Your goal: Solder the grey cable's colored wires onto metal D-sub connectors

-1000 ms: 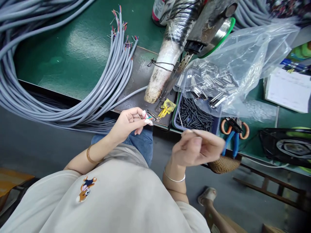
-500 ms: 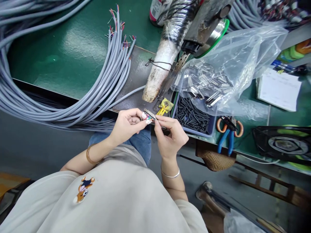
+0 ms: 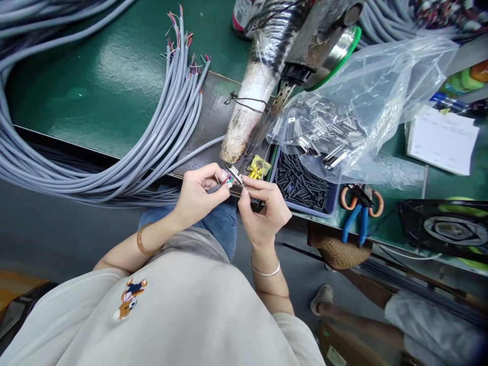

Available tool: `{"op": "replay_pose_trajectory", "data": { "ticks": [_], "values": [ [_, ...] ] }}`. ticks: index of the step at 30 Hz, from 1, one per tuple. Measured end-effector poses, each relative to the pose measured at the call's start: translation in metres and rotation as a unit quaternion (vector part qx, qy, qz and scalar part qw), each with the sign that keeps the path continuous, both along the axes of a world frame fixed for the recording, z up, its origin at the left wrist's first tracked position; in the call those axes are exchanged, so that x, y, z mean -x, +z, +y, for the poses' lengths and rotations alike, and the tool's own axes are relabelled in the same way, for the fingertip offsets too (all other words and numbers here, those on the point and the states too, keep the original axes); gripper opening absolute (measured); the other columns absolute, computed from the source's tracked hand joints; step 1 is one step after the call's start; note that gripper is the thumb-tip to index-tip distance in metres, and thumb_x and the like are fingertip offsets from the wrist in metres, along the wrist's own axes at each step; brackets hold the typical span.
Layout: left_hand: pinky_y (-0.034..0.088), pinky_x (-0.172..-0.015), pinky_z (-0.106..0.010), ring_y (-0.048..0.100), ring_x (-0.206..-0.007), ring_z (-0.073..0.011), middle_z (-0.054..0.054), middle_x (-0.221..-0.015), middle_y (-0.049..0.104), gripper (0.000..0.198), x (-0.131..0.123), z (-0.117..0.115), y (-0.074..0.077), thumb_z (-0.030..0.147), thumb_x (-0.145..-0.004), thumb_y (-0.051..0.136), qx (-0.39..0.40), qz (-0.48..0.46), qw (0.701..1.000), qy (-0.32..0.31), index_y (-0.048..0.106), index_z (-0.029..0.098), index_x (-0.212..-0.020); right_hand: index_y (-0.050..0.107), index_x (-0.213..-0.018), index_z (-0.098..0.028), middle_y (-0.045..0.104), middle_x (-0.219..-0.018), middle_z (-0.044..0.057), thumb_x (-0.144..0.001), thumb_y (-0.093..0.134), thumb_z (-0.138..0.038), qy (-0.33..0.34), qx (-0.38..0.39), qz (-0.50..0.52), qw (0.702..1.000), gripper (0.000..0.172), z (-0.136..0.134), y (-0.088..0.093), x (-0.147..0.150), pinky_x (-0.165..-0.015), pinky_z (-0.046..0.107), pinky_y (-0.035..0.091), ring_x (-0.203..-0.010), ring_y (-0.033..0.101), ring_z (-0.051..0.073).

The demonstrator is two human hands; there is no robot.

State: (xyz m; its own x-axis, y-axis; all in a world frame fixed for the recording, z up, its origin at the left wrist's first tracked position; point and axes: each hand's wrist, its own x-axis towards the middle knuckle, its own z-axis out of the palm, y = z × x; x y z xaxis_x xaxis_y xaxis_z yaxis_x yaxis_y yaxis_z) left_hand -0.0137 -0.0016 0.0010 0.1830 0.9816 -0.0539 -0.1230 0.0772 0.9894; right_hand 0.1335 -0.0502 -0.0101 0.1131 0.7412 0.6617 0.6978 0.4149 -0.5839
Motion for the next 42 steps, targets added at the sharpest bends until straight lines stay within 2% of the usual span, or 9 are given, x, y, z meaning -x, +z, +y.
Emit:
{"op": "replay_pose_trajectory", "data": {
  "ticks": [6,12,15,21,27,33,42],
  "values": [
    [0.039,-0.045,-0.017,0.053,-0.052,-0.0055,0.001,-0.068,0.062,0.023,-0.0017,0.0032,-0.0002,0.018,-0.068,0.082,0.003,-0.011,1.000,-0.004,0.059,0.017,-0.068,0.061,-0.088,-0.024,0.079,-0.099,0.002,-0.088,0.069,-0.010,0.006,0.012,0.024,1.000,0.016,0.0041,0.0012,-0.0015,-0.080,0.033,0.062,-0.091,0.077,0.018],
    [0.036,-0.037,-0.015,0.048,-0.038,-0.0043,0.006,-0.053,0.057,0.023,0.0023,0.0095,-0.0005,0.019,-0.069,0.084,0.077,-0.075,0.992,-0.066,0.061,0.016,-0.073,0.063,-0.088,-0.023,0.078,-0.099,0.003,-0.089,0.069,-0.011,0.020,0.052,0.072,0.996,0.013,0.0041,0.0013,-0.0040,-0.080,0.033,0.063,-0.092,0.077,0.018],
    [0.036,-0.037,-0.014,0.048,-0.038,-0.0041,0.006,-0.050,0.056,0.025,0.0025,0.0093,0.0000,0.020,-0.068,0.086,0.091,-0.077,0.990,-0.070,0.062,0.016,-0.073,0.063,-0.088,-0.023,0.079,-0.098,0.003,-0.089,0.068,-0.012,0.017,0.054,0.059,0.997,0.013,0.0036,0.0008,-0.0045,-0.079,0.033,0.063,-0.091,0.077,0.018],
    [0.032,-0.038,-0.016,0.042,-0.039,-0.0028,0.007,-0.051,0.050,0.020,-0.0007,0.0039,-0.0020,0.018,-0.071,0.082,0.049,-0.027,0.998,-0.029,0.062,0.017,-0.072,0.062,-0.089,-0.024,0.079,-0.101,0.003,-0.089,0.069,-0.012,0.022,0.032,0.039,0.998,0.014,0.0042,-0.0016,-0.0035,-0.078,0.033,0.063,-0.092,0.077,0.018],
    [0.029,-0.038,-0.019,0.039,-0.041,-0.0034,0.006,-0.054,0.048,0.016,-0.0009,0.0044,-0.0006,0.016,-0.073,0.075,0.023,-0.008,0.999,-0.028,0.059,0.018,-0.071,0.060,-0.088,-0.024,0.078,-0.102,0.004,-0.090,0.067,-0.012,0.023,0.033,0.048,0.998,0.014,0.0051,-0.0014,-0.0033,-0.080,0.034,0.063,-0.094,0.076,0.018],
    [0.028,-0.038,-0.018,0.038,-0.041,-0.0026,0.006,-0.058,0.049,0.019,-0.0021,0.0054,-0.0008,0.017,-0.072,0.076,0.023,-0.013,0.999,-0.030,0.057,0.018,-0.069,0.061,-0.088,-0.024,0.078,-0.102,0.004,-0.089,0.068,-0.012,0.027,0.037,0.058,0.997,0.014,0.0055,-0.0022,-0.0049,-0.077,0.033,0.064,-0.093,0.077,0.019],
    [0.029,-0.038,-0.017,0.040,-0.042,-0.0021,0.005,-0.061,0.052,0.018,-0.0036,0.0071,-0.0001,0.016,-0.071,0.074,0.026,-0.030,0.999,-0.033,0.056,0.017,-0.069,0.061,-0.086,-0.023,0.078,-0.101,0.002,-0.086,0.070,-0.009,0.029,0.031,0.057,0.997,0.017,0.0082,0.0012,-0.0058,-0.082,0.032,0.062,-0.093,0.076,0.017]
  ]
}}
